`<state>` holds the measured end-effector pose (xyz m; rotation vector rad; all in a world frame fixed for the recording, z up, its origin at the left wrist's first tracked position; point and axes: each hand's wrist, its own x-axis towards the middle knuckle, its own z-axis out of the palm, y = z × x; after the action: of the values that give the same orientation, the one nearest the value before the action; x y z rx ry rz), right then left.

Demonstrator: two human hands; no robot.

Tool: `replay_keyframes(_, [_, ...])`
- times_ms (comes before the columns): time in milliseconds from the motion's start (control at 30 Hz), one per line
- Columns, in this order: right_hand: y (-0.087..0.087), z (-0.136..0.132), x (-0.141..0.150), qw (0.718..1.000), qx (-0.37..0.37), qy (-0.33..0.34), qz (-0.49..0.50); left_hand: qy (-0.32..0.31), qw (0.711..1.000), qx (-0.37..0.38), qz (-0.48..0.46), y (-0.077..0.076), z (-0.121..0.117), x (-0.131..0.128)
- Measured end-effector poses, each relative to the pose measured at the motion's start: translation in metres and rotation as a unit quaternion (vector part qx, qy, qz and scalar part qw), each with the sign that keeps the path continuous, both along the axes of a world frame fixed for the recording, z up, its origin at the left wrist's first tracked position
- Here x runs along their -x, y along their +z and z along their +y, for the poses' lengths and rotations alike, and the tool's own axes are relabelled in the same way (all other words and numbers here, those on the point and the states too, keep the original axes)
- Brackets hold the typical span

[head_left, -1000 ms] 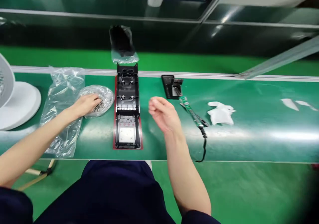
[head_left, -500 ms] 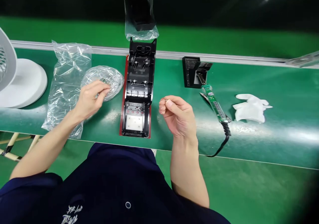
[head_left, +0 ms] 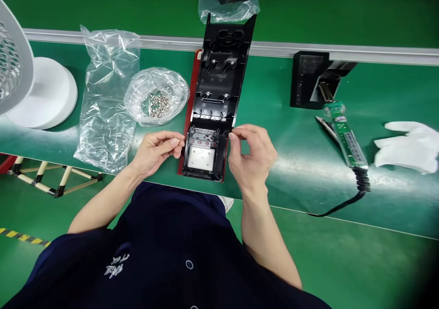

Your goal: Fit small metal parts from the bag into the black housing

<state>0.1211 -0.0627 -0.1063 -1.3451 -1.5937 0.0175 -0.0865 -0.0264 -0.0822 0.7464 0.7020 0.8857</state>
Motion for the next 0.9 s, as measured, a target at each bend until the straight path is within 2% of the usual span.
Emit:
replay_keyframes(67, [-0.003,0.004,0.003,0.997,-0.015,-0.029,-0.069,-0.009,1.0,0.018,-0.013,0.0,0.0,-0.001])
replay_keyframes(167, [-0.008,0.008,0.008,0.991,0.025,-0.054,-0.12,-0.021,0.999,0.026,-0.027,-0.001,-0.001,-0.005])
replay_keyframes(367, [-0.015,0.014,0.015,0.979,0.079,-0.087,-0.167,-0.008,0.998,-0.063,0.017,-0.004,-0.004,-0.013])
replay_keyframes(667, [-0.02,0.008,0.016,0.983,0.087,-0.091,-0.136,0.007,0.978,-0.191,0.089,0.0,-0.009,-0.012])
replay_keyframes(900, [-0.014,-0.008,0.016,0.992,0.053,-0.081,-0.082,0.057,0.932,-0.318,0.167,-0.007,-0.008,-0.013])
